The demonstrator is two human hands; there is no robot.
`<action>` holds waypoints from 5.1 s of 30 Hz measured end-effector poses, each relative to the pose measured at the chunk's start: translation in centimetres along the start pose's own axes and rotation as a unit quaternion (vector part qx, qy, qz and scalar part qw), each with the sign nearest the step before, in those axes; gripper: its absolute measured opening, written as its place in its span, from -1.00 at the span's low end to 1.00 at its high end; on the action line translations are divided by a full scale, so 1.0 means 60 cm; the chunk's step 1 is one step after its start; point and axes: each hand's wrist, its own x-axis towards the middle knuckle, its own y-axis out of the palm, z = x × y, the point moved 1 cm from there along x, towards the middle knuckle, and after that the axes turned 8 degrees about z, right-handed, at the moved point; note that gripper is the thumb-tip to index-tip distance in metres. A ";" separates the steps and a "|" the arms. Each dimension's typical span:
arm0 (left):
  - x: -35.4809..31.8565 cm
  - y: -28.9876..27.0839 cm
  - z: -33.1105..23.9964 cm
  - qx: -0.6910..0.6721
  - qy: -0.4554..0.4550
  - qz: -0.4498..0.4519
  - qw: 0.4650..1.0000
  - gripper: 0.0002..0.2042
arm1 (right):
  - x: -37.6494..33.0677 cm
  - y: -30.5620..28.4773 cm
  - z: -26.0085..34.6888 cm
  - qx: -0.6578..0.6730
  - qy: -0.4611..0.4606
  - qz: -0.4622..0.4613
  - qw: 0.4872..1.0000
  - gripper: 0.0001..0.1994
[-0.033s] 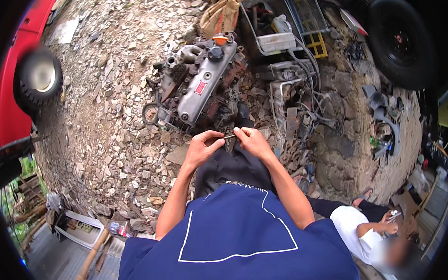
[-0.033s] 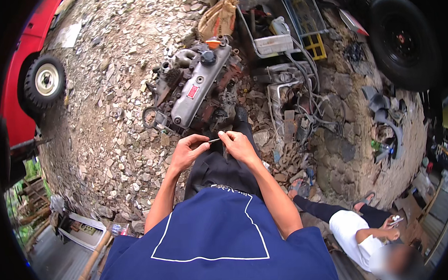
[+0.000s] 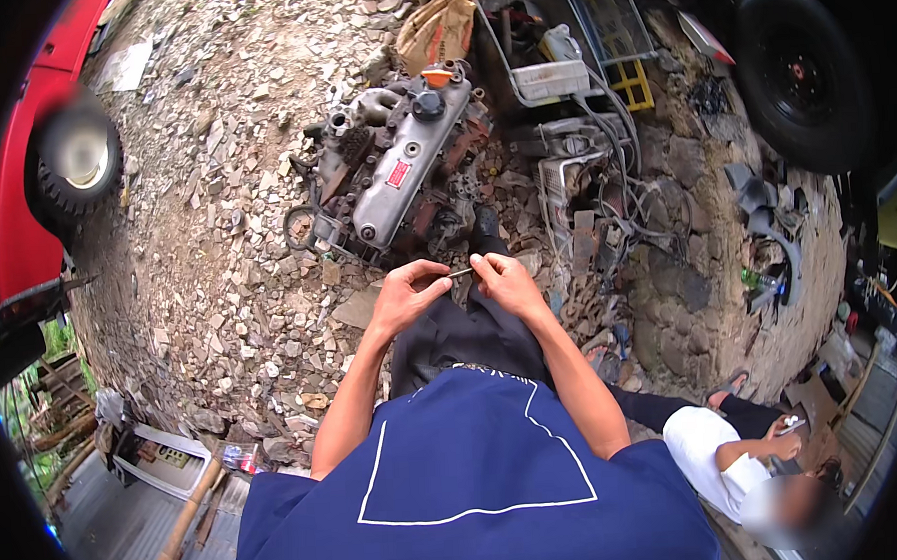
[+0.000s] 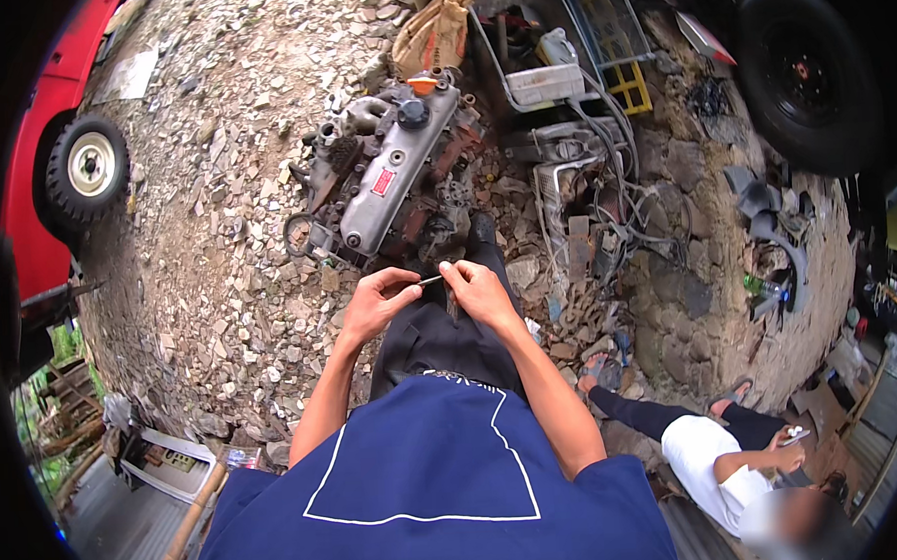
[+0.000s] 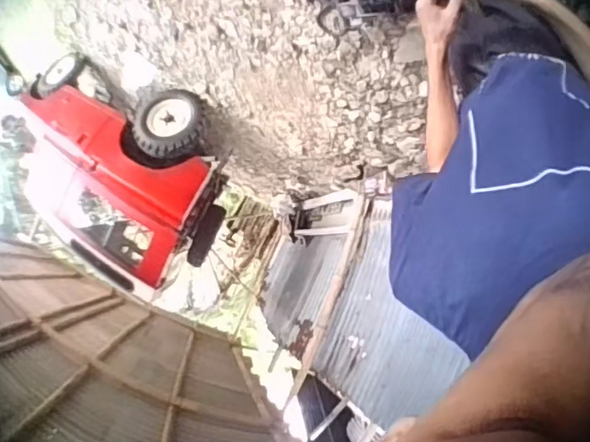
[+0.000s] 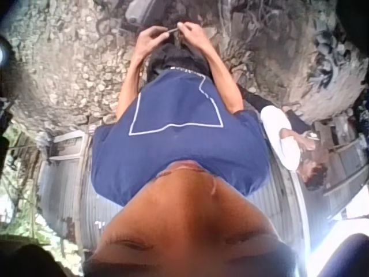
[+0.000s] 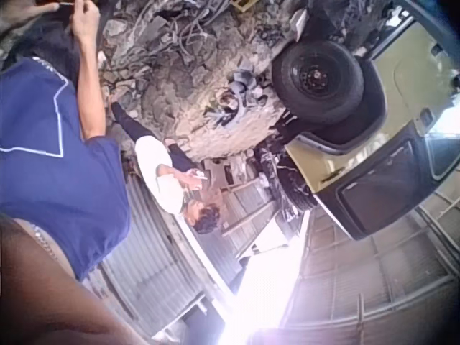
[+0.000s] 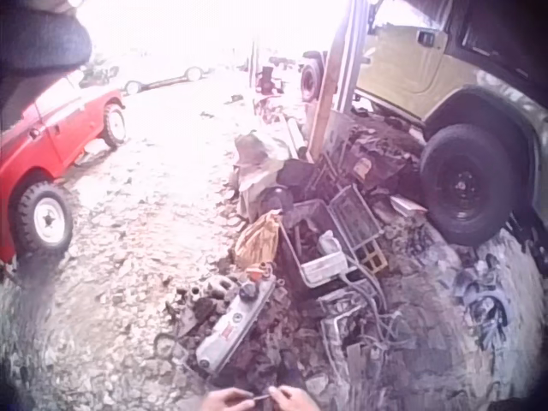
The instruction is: The person unscrews bolts from an engine cover by hand, removes the cover, and سپس uses a brush to clean the exposed rocker arm components.
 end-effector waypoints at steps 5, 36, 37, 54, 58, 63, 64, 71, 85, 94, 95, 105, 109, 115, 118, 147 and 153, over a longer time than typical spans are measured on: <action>0.020 0.032 0.027 -0.025 -0.037 0.016 0.999 -0.77 | -0.021 -0.003 -0.043 0.172 -0.017 -0.005 0.985 -0.73; 0.014 0.005 0.042 -0.005 0.023 -0.257 0.966 -0.83 | 0.118 0.068 0.035 0.119 -0.048 0.043 0.991 -0.76; 0.017 0.006 0.029 0.024 0.032 -0.263 0.964 -0.83 | 0.122 0.068 0.035 0.126 -0.052 0.029 0.990 -0.76; 0.124 0.113 -0.019 0.127 0.070 -0.082 0.986 -0.86 | 0.035 -0.030 -0.039 0.361 0.018 -0.085 0.929 -0.77; 0.149 0.186 -0.024 0.181 0.083 0.051 0.979 -0.83 | -0.010 -0.069 -0.103 0.458 -0.004 -0.149 0.876 -0.79; 0.182 0.297 -0.015 0.225 0.081 0.109 0.965 -0.73 | -0.104 -0.146 -0.162 0.518 -0.008 -0.196 0.833 -0.81; 0.187 0.327 -0.022 0.230 0.056 0.121 0.964 -0.68 | -0.125 -0.164 -0.175 0.523 -0.012 -0.209 0.826 -0.80; 0.257 0.553 -0.014 0.238 -0.021 0.187 0.953 -0.51 | -0.242 -0.349 -0.301 0.536 -0.052 -0.235 0.809 -0.74; 0.337 1.069 0.087 0.221 -0.125 0.111 0.961 -0.71 | -0.450 -0.842 -0.781 0.584 -0.043 -0.347 0.732 -0.73; 0.351 1.210 0.097 0.189 -0.050 0.134 0.972 -0.80 | -0.461 -1.116 -1.014 0.431 0.014 -0.524 0.734 -0.71; 0.355 1.216 0.091 0.206 -0.062 0.137 0.967 -0.77 | -0.458 -1.142 -1.022 0.395 0.047 -0.528 0.750 -0.70; 0.357 1.234 0.090 0.217 -0.099 0.100 0.966 -0.84 | -0.403 -1.299 -1.042 0.000 0.138 -0.586 0.798 -0.82; 0.352 1.235 0.085 0.232 -0.103 0.091 0.963 -0.83 | -0.386 -1.311 -1.066 -0.061 0.088 -0.610 0.785 -0.87; 0.346 1.233 0.077 0.238 -0.108 0.078 0.962 -0.81 | -0.387 -1.301 -1.058 -0.032 0.083 -0.655 0.751 -0.89; 0.349 1.234 0.084 0.253 -0.088 0.069 0.961 -0.82 | -0.399 -1.297 -1.072 0.018 0.088 -0.685 0.723 -0.84; 0.262 1.016 0.090 0.159 -0.058 -0.124 0.978 -0.65 | -0.501 -1.412 -0.977 -0.036 0.067 -0.734 0.675 -0.18; 0.144 0.923 0.153 0.119 -0.121 -0.248 0.954 -0.64 | -0.460 -1.185 -0.845 -0.193 -0.058 -0.665 0.719 -0.29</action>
